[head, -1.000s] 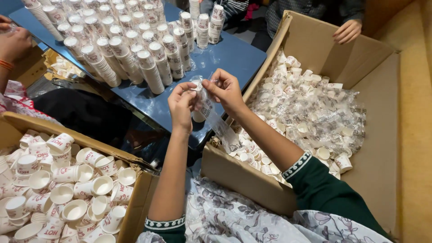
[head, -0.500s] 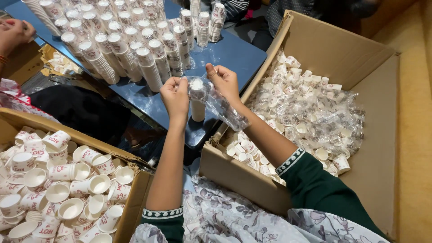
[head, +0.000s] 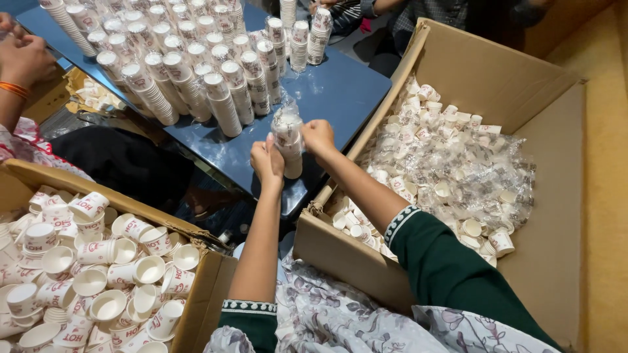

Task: Sorting and packing paper cups into a large cardboard box.

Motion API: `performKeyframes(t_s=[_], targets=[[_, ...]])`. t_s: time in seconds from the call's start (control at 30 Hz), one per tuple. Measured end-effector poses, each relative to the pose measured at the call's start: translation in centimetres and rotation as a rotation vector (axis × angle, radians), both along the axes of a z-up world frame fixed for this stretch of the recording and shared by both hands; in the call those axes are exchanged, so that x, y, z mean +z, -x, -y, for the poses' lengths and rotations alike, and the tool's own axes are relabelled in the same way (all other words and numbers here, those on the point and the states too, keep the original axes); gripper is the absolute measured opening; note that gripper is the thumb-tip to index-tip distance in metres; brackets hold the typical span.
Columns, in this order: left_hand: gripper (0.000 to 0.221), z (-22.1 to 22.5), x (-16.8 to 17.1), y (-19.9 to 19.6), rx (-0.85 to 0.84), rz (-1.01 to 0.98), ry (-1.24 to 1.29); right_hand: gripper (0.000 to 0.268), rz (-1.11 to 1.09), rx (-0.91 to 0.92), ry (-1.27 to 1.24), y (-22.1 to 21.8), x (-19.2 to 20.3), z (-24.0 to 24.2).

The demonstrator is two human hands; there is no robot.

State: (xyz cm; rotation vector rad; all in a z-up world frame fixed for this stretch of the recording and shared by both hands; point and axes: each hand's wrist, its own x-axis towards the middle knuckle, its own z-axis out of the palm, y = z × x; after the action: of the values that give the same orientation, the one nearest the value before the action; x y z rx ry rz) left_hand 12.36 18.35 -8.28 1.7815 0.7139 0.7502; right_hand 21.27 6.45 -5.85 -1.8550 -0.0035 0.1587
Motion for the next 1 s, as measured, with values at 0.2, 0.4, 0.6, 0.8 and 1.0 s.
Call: performKeyframes(t_s=[0.2,0.4,0.6,0.8,1.0], targets=[[0.042,2.8,0.0,4.0,0.015,-0.512,-0.210,0.042,0.131,0.244,0.844,2.6,1.1,0.0],[0.030,2.0,-0.7,4.7,-0.092,-0.497,-0.227,0.052,-0.057,0.286,0.480,2.7,-1.7,-1.2],[0.028,2.8,0.2,4.8,-0.073,-0.331,-0.138,0.045,-0.421,0.189,-0.375,2.5,-2.4,-1.5],[0.024,3.6,1.2,5.4,-0.244,0.158,-0.125,0.046,-0.452,0.196,-0.723,6.1,0.0,-0.2],[0.022,4.6,2.5,6.6,-0.423,0.636,-0.107,0.041,-0.413,0.187,-0.862,9.3,5.6,3.5]])
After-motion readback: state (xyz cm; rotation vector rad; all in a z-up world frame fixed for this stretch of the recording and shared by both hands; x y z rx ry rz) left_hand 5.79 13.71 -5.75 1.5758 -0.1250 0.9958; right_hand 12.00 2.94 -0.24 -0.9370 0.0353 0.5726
